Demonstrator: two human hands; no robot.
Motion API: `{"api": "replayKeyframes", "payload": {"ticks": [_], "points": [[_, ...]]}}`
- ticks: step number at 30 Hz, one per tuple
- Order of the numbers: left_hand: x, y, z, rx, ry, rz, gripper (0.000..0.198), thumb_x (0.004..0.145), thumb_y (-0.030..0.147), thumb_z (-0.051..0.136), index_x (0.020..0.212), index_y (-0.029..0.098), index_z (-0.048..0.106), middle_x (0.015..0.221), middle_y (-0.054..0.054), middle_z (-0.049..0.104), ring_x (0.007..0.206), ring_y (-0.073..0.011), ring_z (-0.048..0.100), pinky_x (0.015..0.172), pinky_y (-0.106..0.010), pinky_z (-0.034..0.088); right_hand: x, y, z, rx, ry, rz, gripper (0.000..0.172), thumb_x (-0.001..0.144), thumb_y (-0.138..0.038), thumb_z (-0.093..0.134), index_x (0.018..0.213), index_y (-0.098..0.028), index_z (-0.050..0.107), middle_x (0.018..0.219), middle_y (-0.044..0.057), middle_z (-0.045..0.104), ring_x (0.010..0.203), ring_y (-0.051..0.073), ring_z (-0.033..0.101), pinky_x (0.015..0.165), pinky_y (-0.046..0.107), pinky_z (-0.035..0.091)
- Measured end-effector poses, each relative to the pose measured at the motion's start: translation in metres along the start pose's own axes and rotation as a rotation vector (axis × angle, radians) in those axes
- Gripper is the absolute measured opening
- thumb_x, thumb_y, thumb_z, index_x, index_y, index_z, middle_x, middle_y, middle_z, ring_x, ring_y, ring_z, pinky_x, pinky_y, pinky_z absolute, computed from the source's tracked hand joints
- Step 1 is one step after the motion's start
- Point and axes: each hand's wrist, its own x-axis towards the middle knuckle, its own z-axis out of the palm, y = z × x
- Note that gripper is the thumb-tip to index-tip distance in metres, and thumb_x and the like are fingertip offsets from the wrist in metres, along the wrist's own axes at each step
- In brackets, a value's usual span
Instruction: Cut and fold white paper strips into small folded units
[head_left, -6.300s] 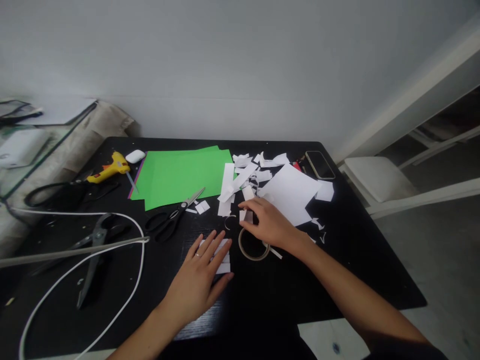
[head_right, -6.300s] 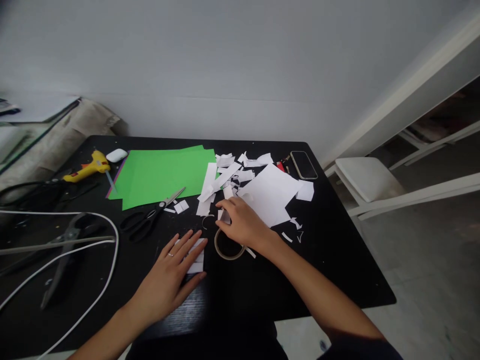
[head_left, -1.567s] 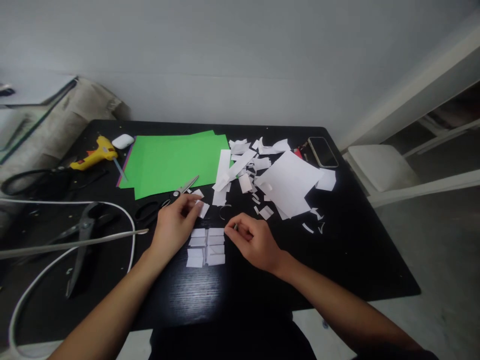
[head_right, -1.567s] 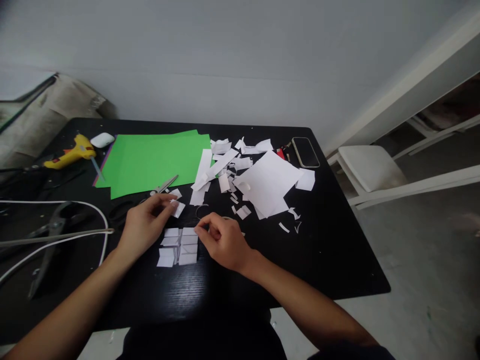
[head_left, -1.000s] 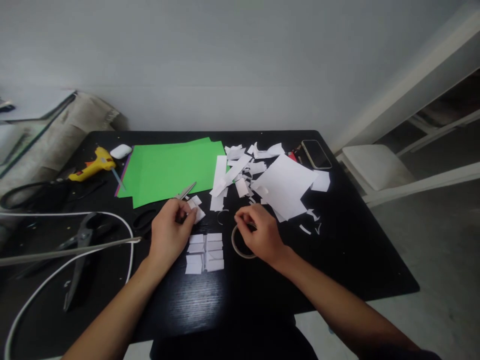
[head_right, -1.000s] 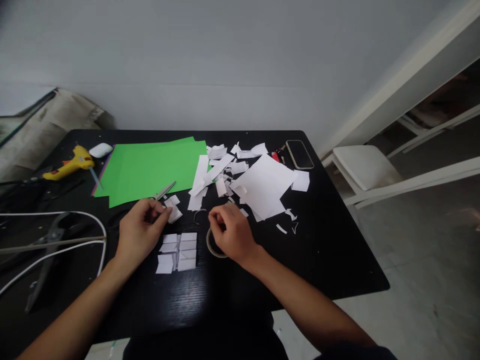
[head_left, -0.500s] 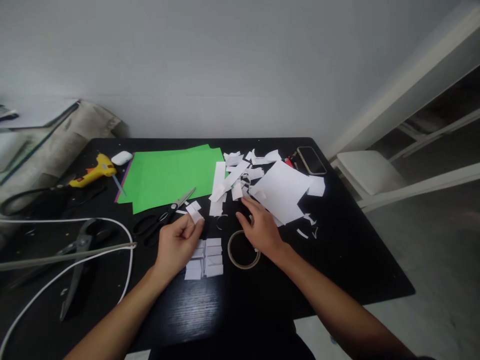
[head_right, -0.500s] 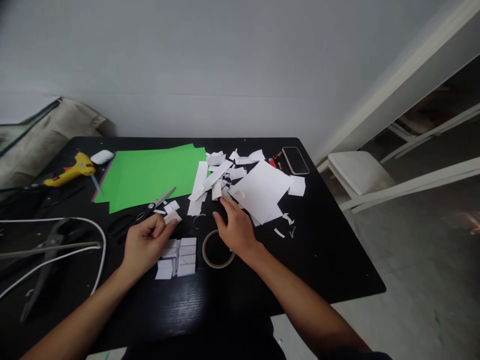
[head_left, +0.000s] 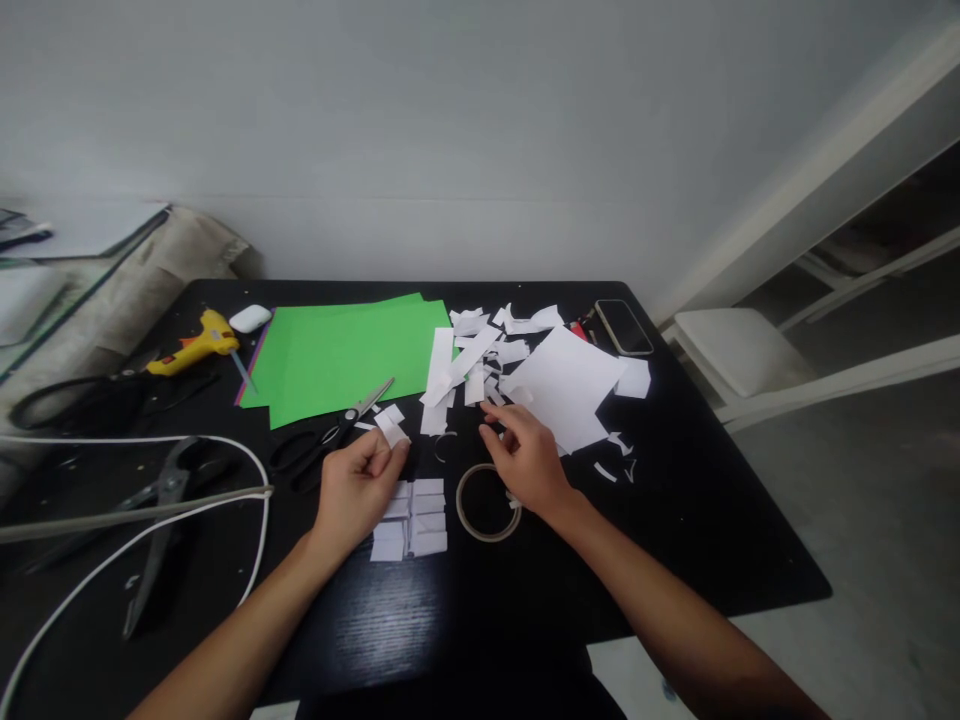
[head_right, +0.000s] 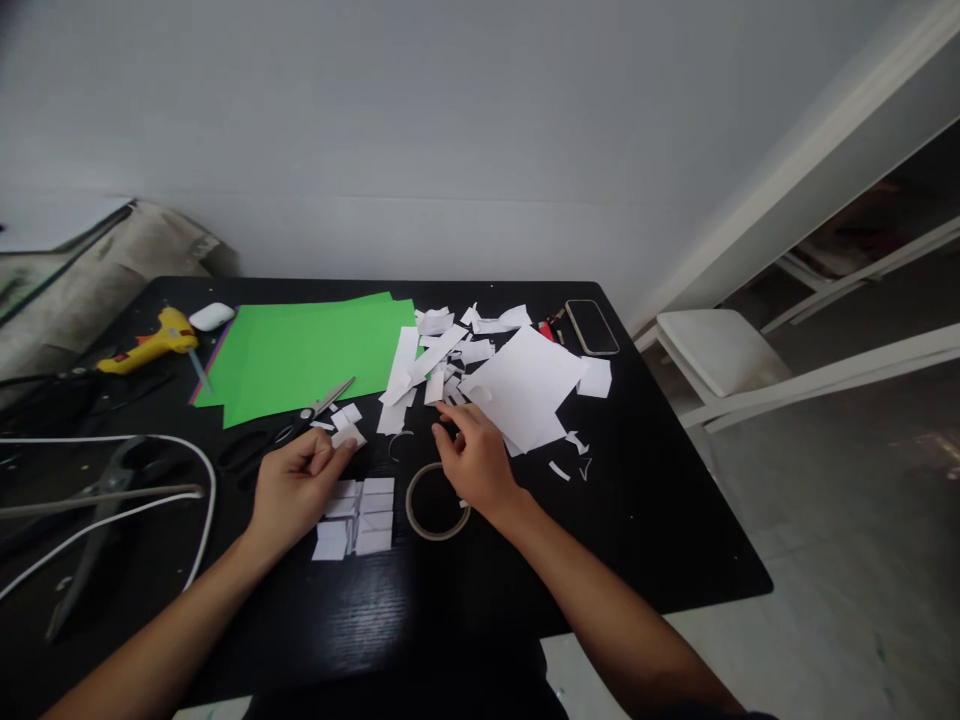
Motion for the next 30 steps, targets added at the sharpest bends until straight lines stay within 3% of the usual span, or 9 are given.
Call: {"api": "replayKeyframes", "payload": {"ticks": [4, 7, 9, 13, 16, 23, 30], "points": [[0.001, 0.000, 0.000, -0.008, 0.007, -0.014, 0.050, 0.090, 0.033, 0.066, 0.060, 0.023, 0.027, 0.055, 0.008, 0.028, 0.050, -0.0098, 0.028, 0.050, -0.025, 0.027, 0.006, 0.007, -0.008, -0.198, 0.137, -0.104, 0.024, 0.094, -0.013, 0.059, 0.111, -0.020, 0.074, 0.098, 0.009, 0.070, 0.087, 0.024, 0.068, 0.083, 0.041, 0.062], [0.001, 0.001, 0.001, -0.012, 0.017, -0.021, 0.050, 0.090, 0.034, 0.066, 0.060, 0.024, 0.026, 0.055, 0.008, 0.027, 0.050, -0.0099, 0.027, 0.050, -0.025, 0.027, 0.011, 0.016, -0.015, -0.409, 0.163, -0.051, 0.041, 0.089, -0.016, 0.068, 0.129, -0.017, 0.067, 0.123, 0.017, 0.068, 0.119, 0.037, 0.061, 0.103, 0.057, 0.054], [0.001, 0.002, 0.001, -0.009, 0.022, -0.020, 0.050, 0.090, 0.034, 0.066, 0.061, 0.024, 0.026, 0.055, 0.008, 0.027, 0.051, -0.0098, 0.027, 0.050, -0.025, 0.027, 0.014, 0.023, -0.018, -0.472, 0.126, 0.027, 0.055, 0.088, -0.021, 0.070, 0.141, -0.012, 0.058, 0.138, 0.023, 0.063, 0.129, 0.041, 0.057, 0.107, 0.061, 0.051], [0.001, 0.001, 0.001, -0.004, 0.022, -0.019, 0.050, 0.090, 0.034, 0.066, 0.060, 0.024, 0.026, 0.054, 0.008, 0.027, 0.050, -0.0095, 0.027, 0.050, -0.025, 0.027, 0.017, 0.030, -0.022, -0.464, 0.097, 0.146, 0.042, 0.094, -0.020, 0.056, 0.135, -0.013, 0.064, 0.130, 0.020, 0.072, 0.117, 0.036, 0.069, 0.098, 0.053, 0.058], [0.001, 0.000, 0.001, 0.000, 0.027, -0.020, 0.050, 0.089, 0.034, 0.066, 0.060, 0.024, 0.027, 0.054, 0.008, 0.028, 0.050, -0.0094, 0.027, 0.049, -0.025, 0.027, 0.019, 0.030, -0.027, -0.449, 0.169, 0.168, 0.034, 0.099, -0.023, 0.047, 0.121, -0.015, 0.071, 0.113, 0.017, 0.079, 0.102, 0.034, 0.075, 0.088, 0.048, 0.060], [0.003, 0.001, 0.000, -0.024, 0.054, -0.035, 0.050, 0.088, 0.033, 0.066, 0.060, 0.024, 0.026, 0.054, 0.008, 0.027, 0.050, -0.0097, 0.027, 0.050, -0.026, 0.026, 0.022, 0.016, -0.043, -0.285, 0.595, 0.009, 0.032, 0.104, -0.036, 0.051, 0.113, -0.013, 0.072, 0.102, 0.017, 0.079, 0.096, 0.030, 0.077, 0.085, 0.042, 0.060], [0.003, 0.003, 0.001, -0.109, 0.051, -0.082, 0.049, 0.086, 0.031, 0.070, 0.059, 0.023, 0.031, 0.055, 0.008, 0.029, 0.051, -0.0097, 0.029, 0.052, -0.025, 0.026, 0.012, -0.007, -0.045, -0.082, 0.693, -0.093, 0.022, 0.104, -0.034, 0.058, 0.112, -0.018, 0.070, 0.100, 0.011, 0.079, 0.090, 0.025, 0.078, 0.079, 0.039, 0.065]]}}
